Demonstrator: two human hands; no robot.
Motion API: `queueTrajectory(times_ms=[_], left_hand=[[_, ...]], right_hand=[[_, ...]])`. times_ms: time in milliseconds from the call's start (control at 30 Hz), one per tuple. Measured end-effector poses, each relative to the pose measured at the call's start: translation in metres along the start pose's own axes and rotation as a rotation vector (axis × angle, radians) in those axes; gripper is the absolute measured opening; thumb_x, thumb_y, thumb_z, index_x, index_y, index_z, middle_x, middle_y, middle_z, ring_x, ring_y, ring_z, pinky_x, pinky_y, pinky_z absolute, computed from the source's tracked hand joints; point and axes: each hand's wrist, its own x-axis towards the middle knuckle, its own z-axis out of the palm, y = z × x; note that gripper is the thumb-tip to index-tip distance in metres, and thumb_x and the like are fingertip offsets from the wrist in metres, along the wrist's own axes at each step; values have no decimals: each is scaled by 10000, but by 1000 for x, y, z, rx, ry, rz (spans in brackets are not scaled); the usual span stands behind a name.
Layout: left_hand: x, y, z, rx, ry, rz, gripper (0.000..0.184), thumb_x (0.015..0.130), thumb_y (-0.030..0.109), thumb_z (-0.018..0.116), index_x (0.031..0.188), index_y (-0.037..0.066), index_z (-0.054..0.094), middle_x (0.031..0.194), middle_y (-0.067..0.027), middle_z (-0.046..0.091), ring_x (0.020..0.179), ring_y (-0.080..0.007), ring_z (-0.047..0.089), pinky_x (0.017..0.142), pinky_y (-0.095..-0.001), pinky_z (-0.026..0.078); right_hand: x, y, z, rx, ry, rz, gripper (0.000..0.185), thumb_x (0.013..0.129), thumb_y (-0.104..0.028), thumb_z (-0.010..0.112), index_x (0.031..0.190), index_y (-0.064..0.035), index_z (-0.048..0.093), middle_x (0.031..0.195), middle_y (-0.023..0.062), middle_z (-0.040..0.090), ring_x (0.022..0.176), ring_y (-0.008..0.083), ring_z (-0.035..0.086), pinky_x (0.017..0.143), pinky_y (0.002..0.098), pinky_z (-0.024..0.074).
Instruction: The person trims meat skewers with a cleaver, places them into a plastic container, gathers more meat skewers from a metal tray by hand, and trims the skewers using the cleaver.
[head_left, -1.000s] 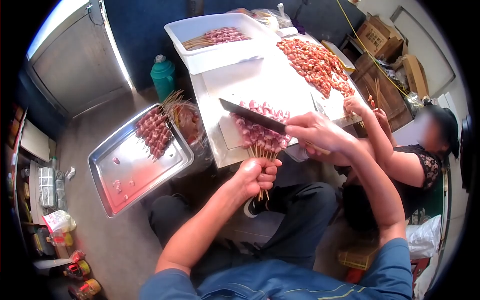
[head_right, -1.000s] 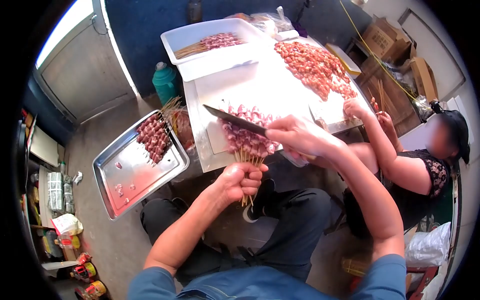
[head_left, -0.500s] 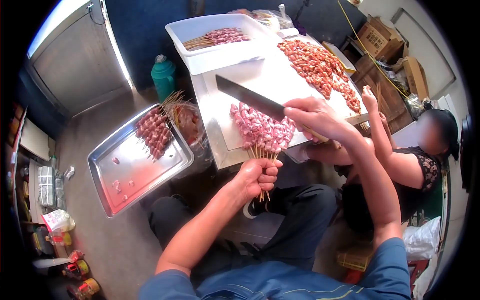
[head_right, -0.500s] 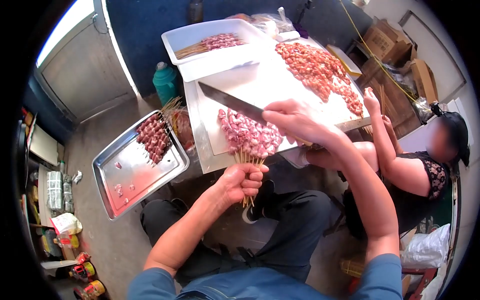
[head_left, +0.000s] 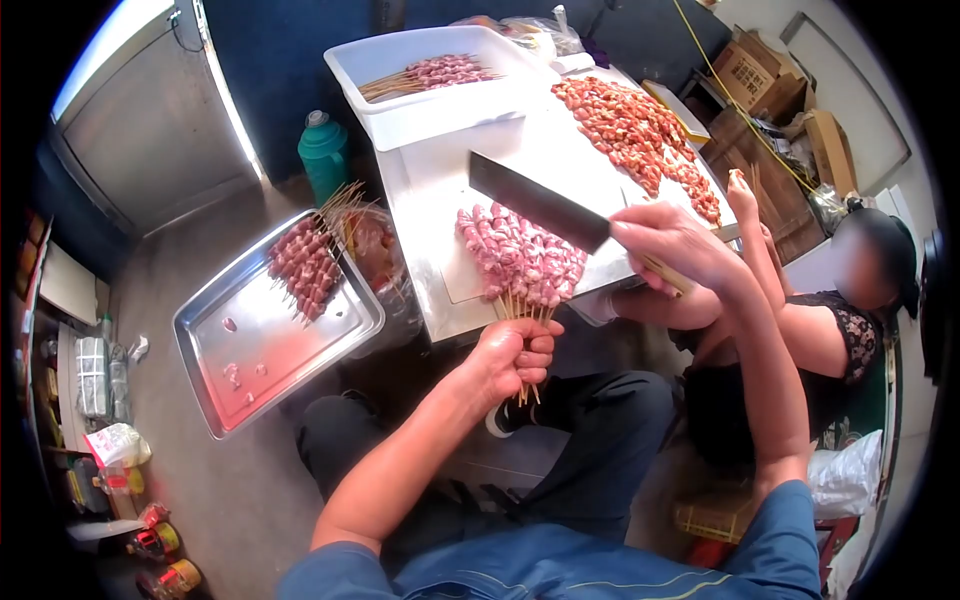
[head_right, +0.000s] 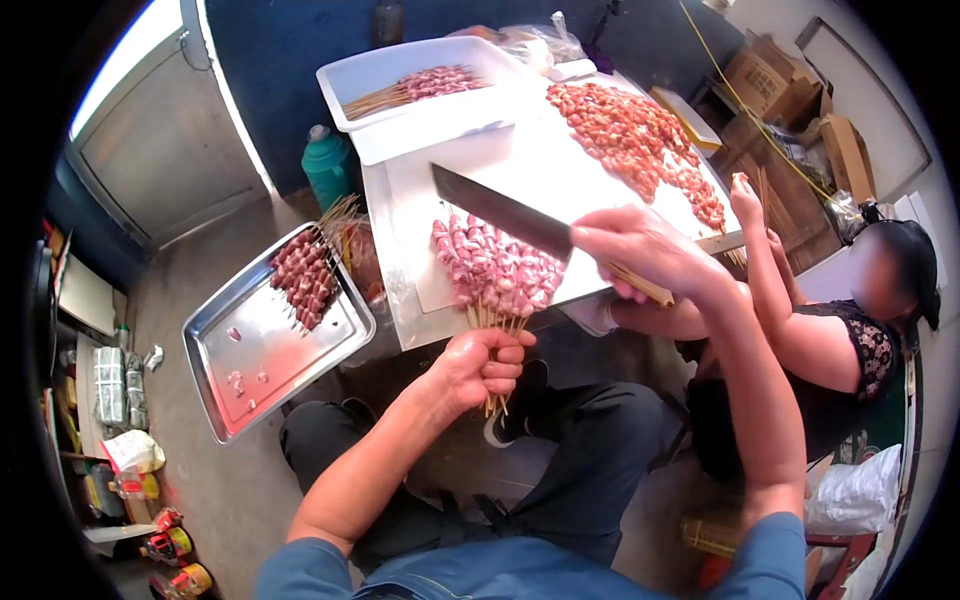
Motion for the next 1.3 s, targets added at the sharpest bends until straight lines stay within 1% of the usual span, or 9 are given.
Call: queueTrajectory(times_ms=[133,300,600,700,767,900,933,1033,1300], left_hand=[[2,0,-2,21,-27,2,156,897,30,447,1044,20,499,624,45,356,444,-48,253,386,-222,200],[3,-1,0,-30,31,16,216,850,-12,449,1065,-12,468,625,18,382,425,-51,266,372,-228,201],[3,-2,3,-34,39,32,213,841,-14,456,1053,-5,468,614,20,375,421,-49,264,373,-227,200],[1,-2,4,-32,38,36,212,840,-12,460,1052,-4,470,614,19,382,419,-50,270,373,-226,205],[1,-2,4,-24,46,33,211,842,-10,459,1053,-4,469,615,18,387,419,-50,274,374,-226,208],[2,-1,4,-23,42,32,209,846,-9,456,1055,-4,468,619,14,400,418,-51,282,374,-227,213],[2,-2,4,-22,42,32,209,846,-9,456,1055,-4,468,619,14,400,418,-51,282,374,-227,213],[1,-1,6,-27,51,35,211,844,-9,460,1055,-4,467,619,13,396,418,-51,275,374,-228,210],[1,-1,5,9,49,30,192,868,12,456,1058,10,481,619,28,374,432,-57,267,384,-232,217]], right_hand=[[30,-6,17,-70,-4,-8,376,951,-315,554,1074,35,617,648,38,560,508,103,535,468,246,438],[-5,10,-14,-158,-107,181,362,965,-340,513,865,-1,588,635,59,563,506,123,554,464,258,443],[-12,5,-14,-38,9,4,338,958,-295,567,1051,25,628,671,32,575,510,95,547,457,224,430],[19,11,0,-14,41,-45,358,949,-332,564,1020,16,610,675,39,572,508,99,545,450,243,433],[17,10,4,-40,-36,142,341,955,-342,545,937,-4,587,667,46,573,508,104,545,455,247,437],[-10,42,-23,-170,-99,-66,357,968,-327,524,829,-4,585,634,55,568,504,108,545,454,245,435],[-21,35,-27,-44,-91,74,353,964,-309,536,816,6,592,627,53,569,508,109,551,463,237,437],[-41,37,-31,66,-9,139,325,957,-280,552,812,9,588,628,49,572,512,106,556,477,231,441],[7,6,3,100,56,25,350,958,-297,562,1098,19,617,655,23,555,530,96,543,473,240,439]])
